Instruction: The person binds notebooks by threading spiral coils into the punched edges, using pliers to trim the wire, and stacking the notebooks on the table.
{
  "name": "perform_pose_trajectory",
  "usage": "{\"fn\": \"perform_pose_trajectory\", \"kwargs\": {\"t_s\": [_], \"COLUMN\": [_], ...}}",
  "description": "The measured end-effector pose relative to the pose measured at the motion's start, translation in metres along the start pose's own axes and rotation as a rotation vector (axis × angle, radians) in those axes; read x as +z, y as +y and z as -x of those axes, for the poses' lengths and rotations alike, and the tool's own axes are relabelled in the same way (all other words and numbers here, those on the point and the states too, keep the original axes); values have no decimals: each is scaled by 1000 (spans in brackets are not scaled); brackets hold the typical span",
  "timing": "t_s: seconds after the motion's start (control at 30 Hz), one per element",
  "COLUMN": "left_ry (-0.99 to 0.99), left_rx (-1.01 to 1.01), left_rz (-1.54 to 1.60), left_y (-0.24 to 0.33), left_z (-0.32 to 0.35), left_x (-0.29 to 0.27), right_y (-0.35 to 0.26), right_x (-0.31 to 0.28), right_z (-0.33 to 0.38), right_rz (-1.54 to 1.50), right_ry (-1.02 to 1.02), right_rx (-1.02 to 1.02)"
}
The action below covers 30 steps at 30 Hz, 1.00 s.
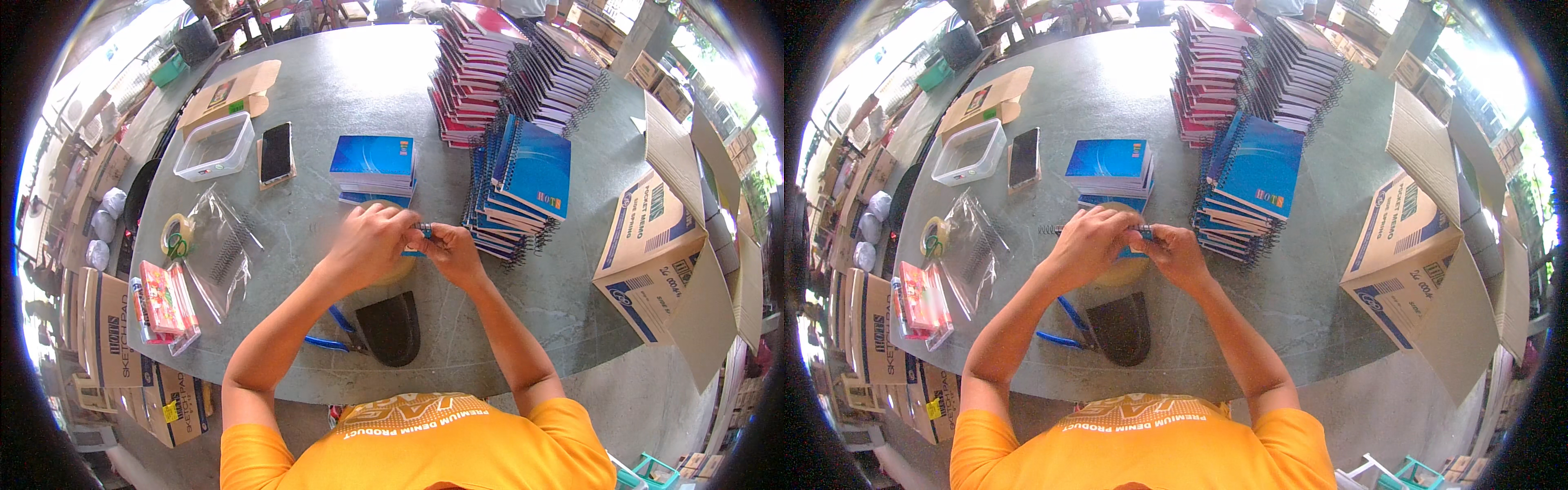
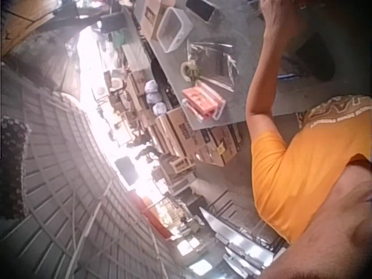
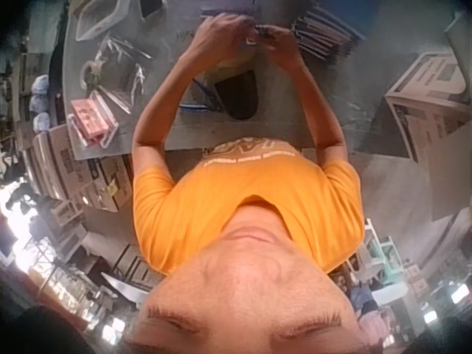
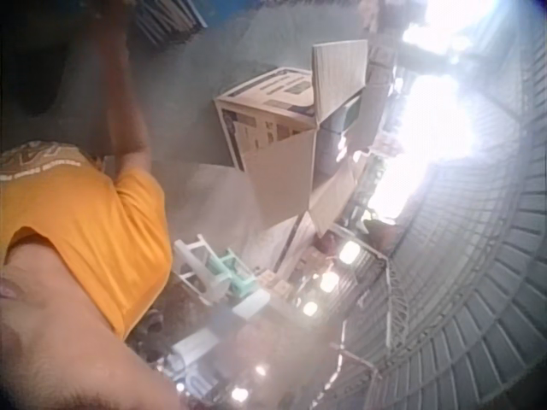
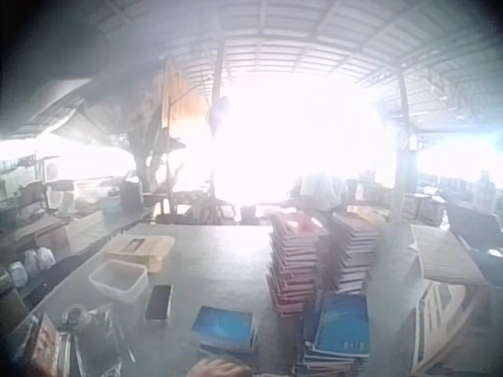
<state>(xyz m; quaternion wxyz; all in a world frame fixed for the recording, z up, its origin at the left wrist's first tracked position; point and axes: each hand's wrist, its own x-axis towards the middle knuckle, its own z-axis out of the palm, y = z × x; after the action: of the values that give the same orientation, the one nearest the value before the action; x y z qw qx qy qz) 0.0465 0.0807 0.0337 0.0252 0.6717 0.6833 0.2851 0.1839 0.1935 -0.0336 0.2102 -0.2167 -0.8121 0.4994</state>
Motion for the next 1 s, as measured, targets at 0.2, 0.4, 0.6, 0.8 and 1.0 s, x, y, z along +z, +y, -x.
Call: {"fn": "perform_pose_trajectory", "kwargs": {"t_s": [0.2,0.4,0.6,0.8,1.0], "left_ry": [42,90,154,551,383], "left_rx": [86,111,108,159,-144], "left_rz": [70,144,128,-283,735], "left_y": [6,7,16,40,23], "left_z": [-7,-5,2,5,6], "left_x": [9,18,7,-51,-52], "right_y": [14,14,-8,-63,-115], "right_x": [4,8,15,-10,-71], "right_z": [1,4,13,26,35], "right_rz": [-40,-40,15,-212,99], "right_ry": [81,43,126,223,467], "right_rx": [-137,-77,-188,-271,-526]}}
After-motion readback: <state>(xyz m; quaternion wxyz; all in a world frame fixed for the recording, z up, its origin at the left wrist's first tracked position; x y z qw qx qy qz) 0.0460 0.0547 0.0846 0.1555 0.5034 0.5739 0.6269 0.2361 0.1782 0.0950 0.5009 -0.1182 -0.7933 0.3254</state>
